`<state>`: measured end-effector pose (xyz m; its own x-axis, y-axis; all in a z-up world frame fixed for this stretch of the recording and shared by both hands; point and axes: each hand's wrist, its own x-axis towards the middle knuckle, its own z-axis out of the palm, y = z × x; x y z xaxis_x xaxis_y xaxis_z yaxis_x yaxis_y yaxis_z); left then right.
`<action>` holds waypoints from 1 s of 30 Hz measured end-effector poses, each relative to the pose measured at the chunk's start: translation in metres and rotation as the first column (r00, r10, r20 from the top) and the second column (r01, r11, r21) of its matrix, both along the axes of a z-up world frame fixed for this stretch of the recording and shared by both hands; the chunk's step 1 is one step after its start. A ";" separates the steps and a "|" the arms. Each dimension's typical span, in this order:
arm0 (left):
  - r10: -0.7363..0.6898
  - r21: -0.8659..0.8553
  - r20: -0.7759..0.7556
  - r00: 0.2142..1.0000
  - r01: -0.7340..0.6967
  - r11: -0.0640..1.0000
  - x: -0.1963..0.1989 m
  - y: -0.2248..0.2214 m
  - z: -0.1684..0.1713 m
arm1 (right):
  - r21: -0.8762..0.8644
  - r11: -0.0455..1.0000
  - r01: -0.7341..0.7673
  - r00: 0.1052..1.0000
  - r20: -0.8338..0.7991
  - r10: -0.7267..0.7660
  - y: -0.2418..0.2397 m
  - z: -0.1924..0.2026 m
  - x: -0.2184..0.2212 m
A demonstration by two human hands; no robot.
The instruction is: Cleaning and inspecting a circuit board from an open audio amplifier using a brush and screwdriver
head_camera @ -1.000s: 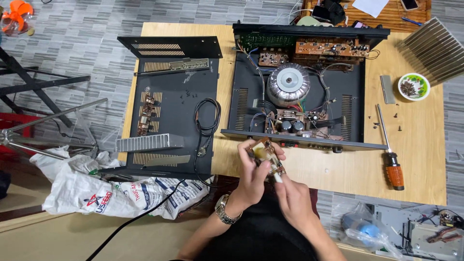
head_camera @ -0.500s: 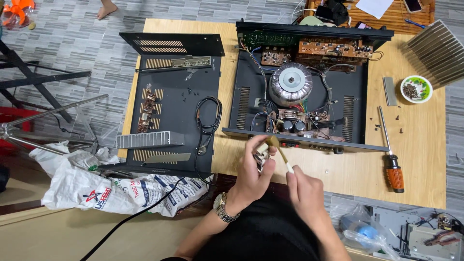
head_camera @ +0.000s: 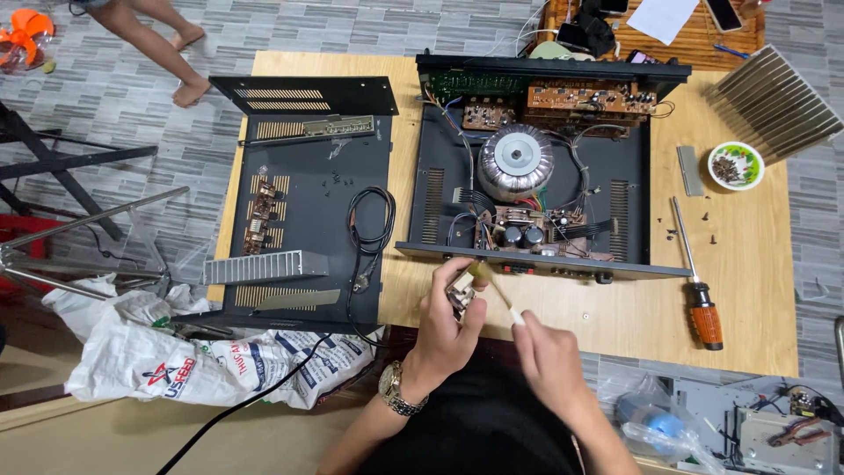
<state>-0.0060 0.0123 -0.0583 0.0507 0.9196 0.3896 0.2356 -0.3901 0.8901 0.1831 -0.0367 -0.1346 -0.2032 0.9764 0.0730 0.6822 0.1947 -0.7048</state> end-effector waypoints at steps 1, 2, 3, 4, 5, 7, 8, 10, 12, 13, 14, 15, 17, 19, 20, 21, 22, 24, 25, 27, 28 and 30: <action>0.001 0.004 0.002 1.000 -0.001 1.000 0.000 0.001 -0.002 | 0.004 1.000 -0.001 1.000 0.002 0.001 -0.006 -0.006 -0.004; 0.002 0.035 0.003 1.000 -0.002 0.999 0.000 0.001 -0.005 | 0.022 0.999 -0.036 0.999 0.002 0.036 -0.011 -0.011 -0.008; -0.001 0.062 0.002 1.000 0.001 0.998 0.000 0.000 -0.007 | 0.037 0.997 -0.068 0.998 -0.001 0.069 -0.020 -0.017 -0.012; -0.003 0.061 0.003 1.000 0.003 0.998 -0.001 -0.001 -0.009 | 0.036 0.997 -0.067 0.998 0.000 0.067 -0.019 -0.008 -0.014; 0.007 0.057 -0.010 1.000 -0.006 0.998 -0.003 -0.001 -0.010 | 0.071 0.993 -0.099 0.994 -0.030 0.101 -0.018 0.000 -0.016; 0.018 0.054 -0.021 1.000 -0.017 0.998 -0.004 -0.001 -0.012 | 0.107 0.985 -0.132 0.989 -0.057 0.138 -0.014 0.005 -0.014; 0.013 0.049 -0.050 0.999 -0.010 0.999 -0.005 -0.001 -0.012 | 0.073 0.995 -0.069 0.997 -0.032 0.071 -0.010 0.001 -0.009; 0.012 0.050 -0.079 0.997 -0.008 0.999 -0.004 0.000 -0.012 | 0.047 0.999 -0.008 1.000 -0.005 0.008 -0.010 0.001 -0.006; -0.019 0.052 -0.030 0.999 0.020 0.998 -0.005 -0.004 -0.012 | 0.013 0.988 -0.151 0.988 -0.041 0.151 -0.027 0.007 -0.014; -0.021 0.051 -0.031 0.999 0.022 0.998 -0.006 -0.004 -0.011 | 0.012 0.989 -0.149 0.988 -0.042 0.149 -0.025 -0.002 -0.010; -0.018 0.041 -0.043 0.999 0.020 0.999 -0.007 -0.005 -0.009 | 0.031 0.993 -0.117 0.992 -0.052 0.118 -0.023 -0.011 -0.005; -0.014 0.032 -0.050 0.999 0.016 0.999 -0.006 -0.006 -0.008 | 0.049 0.995 -0.086 0.994 -0.059 0.088 -0.022 -0.019 0.002; -0.028 0.030 -0.049 0.998 0.029 0.999 -0.003 -0.005 -0.014 | -0.003 0.999 -0.032 0.999 -0.014 0.032 -0.022 -0.024 0.003; -0.043 0.028 -0.051 0.998 0.044 0.999 -0.002 -0.005 -0.014 | -0.052 0.998 0.024 0.999 0.030 -0.023 -0.025 -0.018 0.000; -0.024 0.053 -0.039 0.999 0.026 0.998 -0.002 -0.005 -0.012 | -0.073 0.996 -0.047 0.996 -0.085 0.041 -0.029 -0.009 -0.004; -0.007 0.076 -0.027 1.000 0.009 0.997 -0.003 -0.006 -0.010 | -0.086 0.989 -0.118 0.975 -0.201 0.099 -0.033 0.000 -0.009; -0.012 0.073 -0.029 1.000 0.014 0.997 -0.003 -0.007 -0.010 | -0.089 0.990 -0.114 0.975 -0.203 0.094 -0.028 -0.004 -0.005; -0.039 0.017 -0.023 0.999 0.039 0.999 -0.002 -0.005 -0.010 | -0.049 0.999 0.006 0.991 -0.131 -0.013 -0.014 -0.012 0.006; -0.039 0.017 -0.021 0.999 0.040 0.999 -0.001 -0.005 -0.010 | -0.048 0.999 0.007 0.991 -0.130 -0.013 -0.017 -0.009 0.003; -0.026 0.011 0.026 0.999 0.026 1.000 0.001 -0.006 -0.010 | 0.090 0.986 -0.141 0.983 -0.103 0.150 -0.024 -0.004 -0.006; -0.031 0.008 0.024 0.999 0.031 0.999 0.002 -0.007 -0.007 | 0.087 0.987 -0.136 0.984 -0.106 0.145 -0.024 -0.007 -0.007; -0.081 -0.020 0.222 0.972 0.088 0.996 0.004 -0.006 -0.002 | 0.071 0.986 -0.148 0.983 -0.098 0.155 -0.022 -0.014 -0.008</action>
<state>-0.0015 0.0059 -0.0600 0.0444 0.9268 0.3728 -0.0010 -0.3731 0.9278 0.1747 -0.0583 -0.1483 -0.3366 0.9277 0.1617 0.5662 0.3366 -0.7524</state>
